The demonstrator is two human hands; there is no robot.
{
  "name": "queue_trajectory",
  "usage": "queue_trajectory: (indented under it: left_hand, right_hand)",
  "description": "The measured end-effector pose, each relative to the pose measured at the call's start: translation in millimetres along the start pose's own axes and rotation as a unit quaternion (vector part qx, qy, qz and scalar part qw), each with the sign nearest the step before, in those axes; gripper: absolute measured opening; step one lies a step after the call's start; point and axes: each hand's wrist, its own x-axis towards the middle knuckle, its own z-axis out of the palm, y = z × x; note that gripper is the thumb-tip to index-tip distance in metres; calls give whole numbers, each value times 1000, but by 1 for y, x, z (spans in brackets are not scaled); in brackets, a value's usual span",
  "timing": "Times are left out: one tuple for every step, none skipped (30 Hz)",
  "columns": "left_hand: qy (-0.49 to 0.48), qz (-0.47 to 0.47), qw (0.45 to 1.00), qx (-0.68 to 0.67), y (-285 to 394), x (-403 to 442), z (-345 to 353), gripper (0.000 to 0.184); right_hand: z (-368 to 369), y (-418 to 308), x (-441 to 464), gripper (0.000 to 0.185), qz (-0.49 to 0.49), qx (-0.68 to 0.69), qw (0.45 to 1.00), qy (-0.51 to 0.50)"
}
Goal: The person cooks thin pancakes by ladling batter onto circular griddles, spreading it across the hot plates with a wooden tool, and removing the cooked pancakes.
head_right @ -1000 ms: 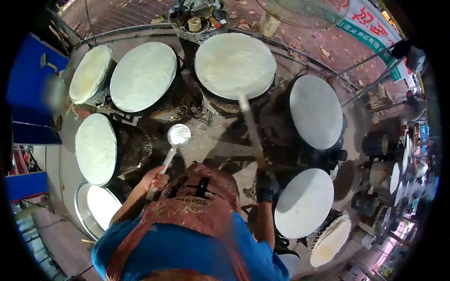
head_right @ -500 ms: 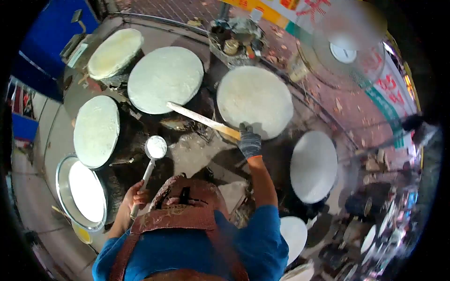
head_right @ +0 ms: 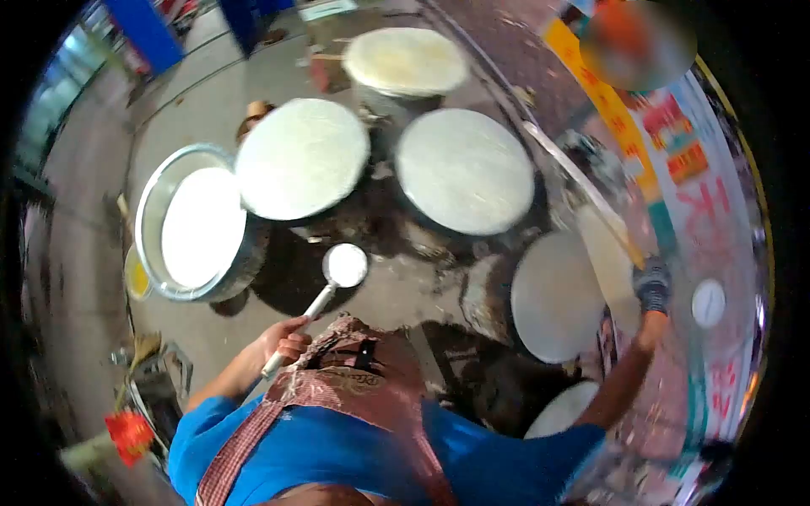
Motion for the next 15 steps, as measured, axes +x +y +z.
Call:
queue_trajectory:
  left_hand:
    - [-17, 15, 1000, 13, 5, -6, -7, 37]
    - [-12, 63, 997, 33, 2, -15, -5, 21]
    - [-16, 75, 997, 28, 5, -23, -16, 17]
    - [-18, 83, 996, 25, 9, -28, -25, 13]
    - [-19, 89, 996, 25, 15, -33, -30, 13]
    - [3, 128, 991, 29, 15, -49, -24, 17]
    - [2, 144, 989, 27, 12, -62, -25, 18]
    - [1, 161, 986, 29, 13, -73, -26, 18]
    - [0, 179, 983, 32, 15, -81, -28, 19]
    - [-7, 194, 981, 7, 15, -84, -33, 19]
    - [-20, 194, 981, -21, 15, -88, -39, 20]
    - [-35, 193, 980, -47, 15, -91, -44, 21]
    - [-50, 190, 978, -72, 16, -90, -44, 22]
    - [-39, 214, 973, -81, 17, -88, -38, 18]
    - [-25, 237, 967, -93, 15, -88, -32, 43]
  right_hand:
    - [-18, -21, 35, 21, -36, -10, 999, -5]
    - [-34, -45, 70, 21, -74, -20, 997, -7]
    - [-50, -73, 105, 21, -113, -31, 993, -11]
    - [-64, -100, 135, 21, -151, -43, 987, -17]
    - [-75, -128, 166, 21, -185, -53, 981, -21]
    - [-89, -159, 196, 21, -217, -65, 974, -25]
    - [-99, -188, 225, 21, -248, -77, 965, -28]
    - [-107, -216, 251, 21, -274, -84, 958, -29]
    - [-115, -244, 278, 21, -301, -96, 948, -32]
    - [-121, -264, 305, 21, -325, -113, 938, -35]
    - [-126, -283, 330, 21, -346, -127, 929, -35]
    - [-129, -299, 356, 21, -364, -144, 920, -26]
    - [-131, -312, 387, 21, -378, -161, 912, -13]
    - [-136, -315, 412, 21, -380, -182, 907, 2]
    - [-142, -321, 439, 17, -390, -231, 890, 37]
